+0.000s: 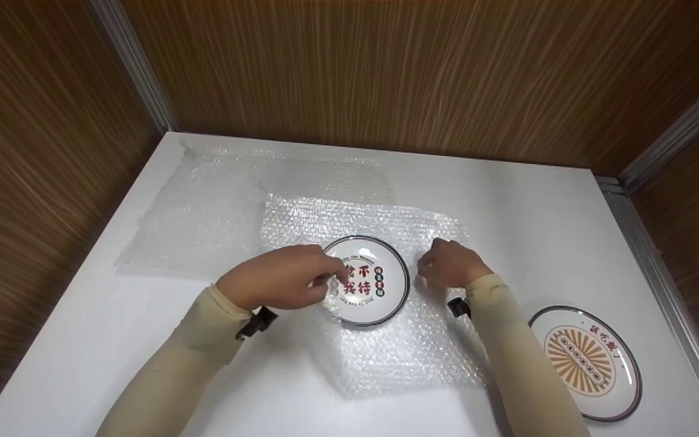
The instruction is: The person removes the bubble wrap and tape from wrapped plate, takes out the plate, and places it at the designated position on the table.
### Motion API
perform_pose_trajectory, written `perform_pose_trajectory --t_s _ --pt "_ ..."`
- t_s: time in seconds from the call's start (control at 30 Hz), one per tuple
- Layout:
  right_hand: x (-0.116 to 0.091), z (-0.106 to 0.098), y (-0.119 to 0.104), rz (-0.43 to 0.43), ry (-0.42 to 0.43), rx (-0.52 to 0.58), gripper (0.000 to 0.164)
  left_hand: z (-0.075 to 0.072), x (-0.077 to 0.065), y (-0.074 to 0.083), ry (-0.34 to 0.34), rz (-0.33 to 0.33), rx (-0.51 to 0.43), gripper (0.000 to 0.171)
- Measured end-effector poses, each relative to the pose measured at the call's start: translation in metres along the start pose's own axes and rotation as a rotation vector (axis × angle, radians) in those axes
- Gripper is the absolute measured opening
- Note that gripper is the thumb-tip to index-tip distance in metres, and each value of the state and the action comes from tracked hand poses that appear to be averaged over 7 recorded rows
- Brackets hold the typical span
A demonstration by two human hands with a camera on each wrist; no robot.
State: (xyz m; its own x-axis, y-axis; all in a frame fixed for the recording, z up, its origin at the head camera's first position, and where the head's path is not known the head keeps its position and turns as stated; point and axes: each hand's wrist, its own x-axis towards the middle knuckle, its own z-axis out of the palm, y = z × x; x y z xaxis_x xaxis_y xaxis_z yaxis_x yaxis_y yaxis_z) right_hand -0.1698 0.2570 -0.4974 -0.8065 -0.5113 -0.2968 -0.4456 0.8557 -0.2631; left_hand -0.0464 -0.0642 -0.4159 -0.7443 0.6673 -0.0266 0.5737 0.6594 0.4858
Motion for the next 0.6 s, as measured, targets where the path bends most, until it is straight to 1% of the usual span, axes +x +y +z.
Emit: perform_pose_trajectory --t_s 0.1,0.2,0.3,0.47,0.6 --pt "-0.001 0.002 0.001 0.012 0.006 0.010 0.030 -0.003 -0.019 -0.004 -0.032 -0.033 -0.052 0.032" --pt "0.002 0.003 0.000 0.010 0.003 0.023 0.029 -0.005 -0.039 -0.010 -0.078 -0.087 -0.095 0.028" --pt "0.003 0.004 0.000 -0.002 0.002 0.024 0.030 -0.006 -0.055 -0.016 -0.117 -0.125 -0.129 0.025" --pt "0.003 0.002 0.002 -0.021 0.003 0.001 0.030 -0.006 -0.074 -0.020 -0.163 -0.173 -0.167 0.020" --pt "0.003 0.001 0.002 -0.017 -0.005 -0.009 0.032 0.002 -0.084 -0.023 -0.195 -0.182 -0.168 0.019"
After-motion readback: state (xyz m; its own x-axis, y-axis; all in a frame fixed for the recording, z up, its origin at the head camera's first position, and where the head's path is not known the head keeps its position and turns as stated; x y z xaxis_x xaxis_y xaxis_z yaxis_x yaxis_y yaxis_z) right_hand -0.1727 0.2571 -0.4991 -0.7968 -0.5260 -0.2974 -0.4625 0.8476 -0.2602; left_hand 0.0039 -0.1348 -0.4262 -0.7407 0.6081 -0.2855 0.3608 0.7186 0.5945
